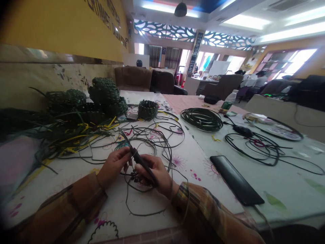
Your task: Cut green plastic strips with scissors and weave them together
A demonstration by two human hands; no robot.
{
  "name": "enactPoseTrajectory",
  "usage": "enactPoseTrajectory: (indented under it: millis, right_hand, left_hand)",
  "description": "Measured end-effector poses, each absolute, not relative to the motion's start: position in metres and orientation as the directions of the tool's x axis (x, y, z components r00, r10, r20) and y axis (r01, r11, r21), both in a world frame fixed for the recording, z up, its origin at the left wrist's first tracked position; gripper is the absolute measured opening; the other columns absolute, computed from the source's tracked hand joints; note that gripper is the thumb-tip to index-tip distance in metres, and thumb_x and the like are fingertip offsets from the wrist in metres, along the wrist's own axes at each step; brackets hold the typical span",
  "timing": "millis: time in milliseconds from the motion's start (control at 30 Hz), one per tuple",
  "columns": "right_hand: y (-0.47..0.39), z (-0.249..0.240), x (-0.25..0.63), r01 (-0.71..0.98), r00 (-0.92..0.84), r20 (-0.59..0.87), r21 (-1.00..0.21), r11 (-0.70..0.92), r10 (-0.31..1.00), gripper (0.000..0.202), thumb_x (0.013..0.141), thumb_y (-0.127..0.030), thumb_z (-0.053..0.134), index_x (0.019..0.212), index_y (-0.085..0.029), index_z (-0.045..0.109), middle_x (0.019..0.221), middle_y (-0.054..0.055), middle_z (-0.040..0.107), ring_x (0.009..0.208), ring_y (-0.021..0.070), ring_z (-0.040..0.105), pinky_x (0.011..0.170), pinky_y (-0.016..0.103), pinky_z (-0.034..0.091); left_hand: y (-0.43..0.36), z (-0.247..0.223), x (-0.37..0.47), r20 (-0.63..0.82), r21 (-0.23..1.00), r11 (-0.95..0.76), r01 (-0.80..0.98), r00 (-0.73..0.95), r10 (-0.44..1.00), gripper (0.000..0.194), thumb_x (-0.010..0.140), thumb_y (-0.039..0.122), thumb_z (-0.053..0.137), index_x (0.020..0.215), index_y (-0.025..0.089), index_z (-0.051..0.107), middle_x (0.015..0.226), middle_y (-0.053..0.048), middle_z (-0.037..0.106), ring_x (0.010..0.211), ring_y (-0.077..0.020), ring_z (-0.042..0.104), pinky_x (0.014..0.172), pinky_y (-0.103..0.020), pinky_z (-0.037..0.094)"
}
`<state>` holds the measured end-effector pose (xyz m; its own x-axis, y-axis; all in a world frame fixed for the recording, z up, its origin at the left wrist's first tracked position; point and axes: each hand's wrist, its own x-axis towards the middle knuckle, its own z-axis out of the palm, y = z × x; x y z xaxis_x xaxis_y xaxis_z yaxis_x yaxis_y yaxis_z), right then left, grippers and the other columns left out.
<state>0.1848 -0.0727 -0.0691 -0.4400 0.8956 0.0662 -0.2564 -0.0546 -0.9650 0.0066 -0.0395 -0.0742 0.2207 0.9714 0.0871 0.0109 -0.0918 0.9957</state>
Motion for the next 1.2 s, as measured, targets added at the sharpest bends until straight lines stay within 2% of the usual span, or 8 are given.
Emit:
enactPoseTrajectory:
  millis: [233, 367, 467, 567, 633, 733, 900, 1200]
  right_hand:
    - [-0.073, -0.074, 0.186, -0.34, -0.485, 0.115, -0.938, -0.065, 0.867, 0.034, 0.087, -0.045, 0.07, 0.094, -0.014, 0.058, 0.057, -0.002, 0.056, 0.043, 0.0074, 0.048, 0.042, 0.017, 0.039]
    - [-0.073, -0.077, 0.187, -0.343, -0.496, 0.112, -0.936, -0.076, 0.861, 0.032, 0.09, -0.045, 0.067, 0.093, -0.014, 0.057, 0.059, -0.001, 0.058, 0.044, 0.0076, 0.05, 0.043, 0.017, 0.039]
    - [-0.072, -0.076, 0.187, -0.323, -0.478, 0.096, -0.944, -0.073, 0.873, 0.034, 0.088, -0.047, 0.068, 0.092, -0.015, 0.056, 0.059, -0.001, 0.059, 0.043, 0.0077, 0.05, 0.042, 0.017, 0.039]
    - [-0.07, -0.072, 0.186, -0.284, -0.421, 0.069, -0.957, -0.059, 0.905, 0.038, 0.083, -0.048, 0.074, 0.09, -0.015, 0.057, 0.057, -0.003, 0.056, 0.041, 0.0066, 0.047, 0.039, 0.017, 0.038]
    - [-0.069, -0.07, 0.185, -0.227, -0.386, 0.052, -0.973, -0.04, 0.921, 0.041, 0.078, -0.048, 0.078, 0.091, -0.014, 0.059, 0.057, -0.005, 0.053, 0.041, 0.0056, 0.046, 0.038, 0.016, 0.038]
    - [-0.068, -0.07, 0.185, -0.156, -0.395, 0.032, -0.987, -0.033, 0.918, 0.046, 0.075, -0.048, 0.08, 0.097, -0.013, 0.062, 0.062, -0.005, 0.052, 0.044, 0.0044, 0.045, 0.039, 0.015, 0.039]
    - [-0.068, -0.071, 0.186, -0.139, -0.419, 0.019, -0.989, -0.043, 0.908, 0.046, 0.074, -0.046, 0.081, 0.101, -0.014, 0.063, 0.065, -0.005, 0.052, 0.046, 0.0045, 0.045, 0.041, 0.015, 0.041]
    - [-0.071, -0.07, 0.186, -0.215, -0.436, 0.057, -0.976, -0.043, 0.898, 0.046, 0.079, -0.052, 0.075, 0.099, -0.013, 0.061, 0.059, -0.003, 0.055, 0.045, 0.0072, 0.049, 0.044, 0.018, 0.042]
  left_hand:
    - [-0.048, -0.067, 0.009, 0.297, 0.917, -0.321, 0.235, 0.132, 0.946, 0.027, 0.086, 0.037, 0.056, 0.072, 0.017, 0.068, 0.053, 0.001, 0.054, 0.049, -0.0111, 0.053, 0.052, -0.021, 0.044]
    - [-0.049, -0.07, 0.01, 0.345, 0.887, -0.365, 0.284, 0.119, 0.931, 0.024, 0.086, 0.033, 0.056, 0.074, 0.018, 0.069, 0.056, 0.0, 0.056, 0.049, -0.0114, 0.055, 0.053, -0.022, 0.044]
    - [-0.047, -0.072, 0.009, 0.367, 0.885, -0.385, 0.262, 0.114, 0.923, 0.022, 0.086, 0.034, 0.057, 0.08, 0.018, 0.069, 0.069, -0.002, 0.062, 0.053, -0.0115, 0.057, 0.054, -0.023, 0.045]
    - [-0.047, -0.069, 0.008, 0.32, 0.924, -0.313, 0.221, 0.003, 0.947, 0.023, 0.086, 0.039, 0.06, 0.092, 0.017, 0.065, 0.076, -0.002, 0.063, 0.056, -0.0119, 0.057, 0.052, -0.024, 0.043]
    - [-0.047, -0.066, 0.008, 0.273, 0.942, -0.26, 0.212, -0.036, 0.961, 0.027, 0.085, 0.044, 0.061, 0.089, 0.017, 0.061, 0.069, 0.0, 0.06, 0.054, -0.0118, 0.054, 0.049, -0.023, 0.041]
    - [-0.05, -0.063, 0.009, 0.251, 0.943, -0.253, 0.215, 0.038, 0.967, 0.031, 0.084, 0.048, 0.061, 0.076, 0.018, 0.057, 0.058, 0.002, 0.052, 0.05, -0.0111, 0.049, 0.049, -0.023, 0.039]
    - [-0.051, -0.063, 0.01, 0.201, 0.96, -0.218, 0.176, 0.11, 0.973, 0.033, 0.085, 0.048, 0.057, 0.073, 0.018, 0.054, 0.051, 0.004, 0.048, 0.045, -0.0097, 0.042, 0.045, -0.023, 0.033]
    - [-0.05, -0.064, 0.005, 0.264, 0.943, -0.299, 0.147, 0.22, 0.939, 0.028, 0.087, 0.04, 0.06, 0.07, 0.018, 0.052, 0.058, 0.005, 0.044, 0.047, -0.008, 0.042, 0.046, -0.022, 0.035]
